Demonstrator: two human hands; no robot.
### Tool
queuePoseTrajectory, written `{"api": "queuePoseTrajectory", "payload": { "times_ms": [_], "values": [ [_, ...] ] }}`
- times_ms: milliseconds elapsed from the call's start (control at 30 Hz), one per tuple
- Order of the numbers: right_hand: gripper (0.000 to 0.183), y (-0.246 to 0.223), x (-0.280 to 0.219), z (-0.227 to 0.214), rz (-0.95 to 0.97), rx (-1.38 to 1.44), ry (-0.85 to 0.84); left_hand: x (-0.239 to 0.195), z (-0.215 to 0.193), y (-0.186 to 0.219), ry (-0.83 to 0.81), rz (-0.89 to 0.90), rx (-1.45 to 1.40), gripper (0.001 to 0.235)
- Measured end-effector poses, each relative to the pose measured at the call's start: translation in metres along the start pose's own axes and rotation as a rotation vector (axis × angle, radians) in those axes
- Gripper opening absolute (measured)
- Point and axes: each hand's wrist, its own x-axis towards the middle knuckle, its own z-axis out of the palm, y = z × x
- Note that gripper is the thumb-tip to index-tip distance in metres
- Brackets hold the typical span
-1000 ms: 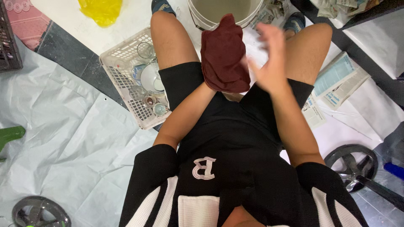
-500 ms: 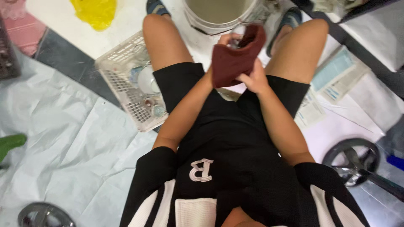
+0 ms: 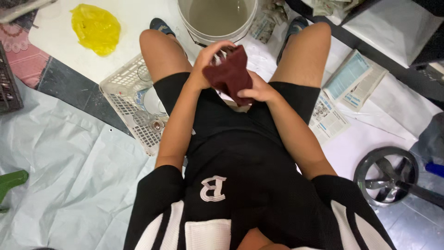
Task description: The person sits on the floor and dries a glass tumbler, a small glass, and a white bowl using a maroon cloth. Each item is wiped thoroughly and then placed into a white plastic dish rack.
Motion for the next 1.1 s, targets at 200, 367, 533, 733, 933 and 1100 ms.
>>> {"api": "queuePoseTrajectory", "payload": {
  "times_ms": [200, 367, 533, 733, 933, 1100],
  "values": [
    [0.080, -0.036, 0.001, 0.015, 0.108, -0.513, 0.285, -0.024, 0.029, -0.028, 0.183, -0.107, 0.084, 0.060],
    [0.086, -0.033, 0.005, 0.023, -0.025, -0.887, 0.539, -0.035, 0.044, -0.094, 0.348, 0.052, 0.091, 0.052],
    [0.073, -0.036, 0.008, 0.018, -0.382, -1.066, 0.662, -0.032, 0.040, -0.134, 0.578, -0.761, -0.362, 0.033],
    [0.064, -0.047, 0.010, 0.012, -0.457, -0.744, 0.682, -0.045, 0.040, -0.149, 0.501, -0.301, -0.372, 0.032],
    [0.032, 0.008, 0.026, -0.018, -0.195, -0.074, 0.663, -0.045, 0.047, -0.081, 0.482, -0.038, -0.113, 0.055],
    [0.042, 0.051, 0.034, -0.035, 0.175, 0.662, 0.558, -0.047, 0.036, -0.042, 0.399, 0.004, 0.003, 0.074]
  ]
}}
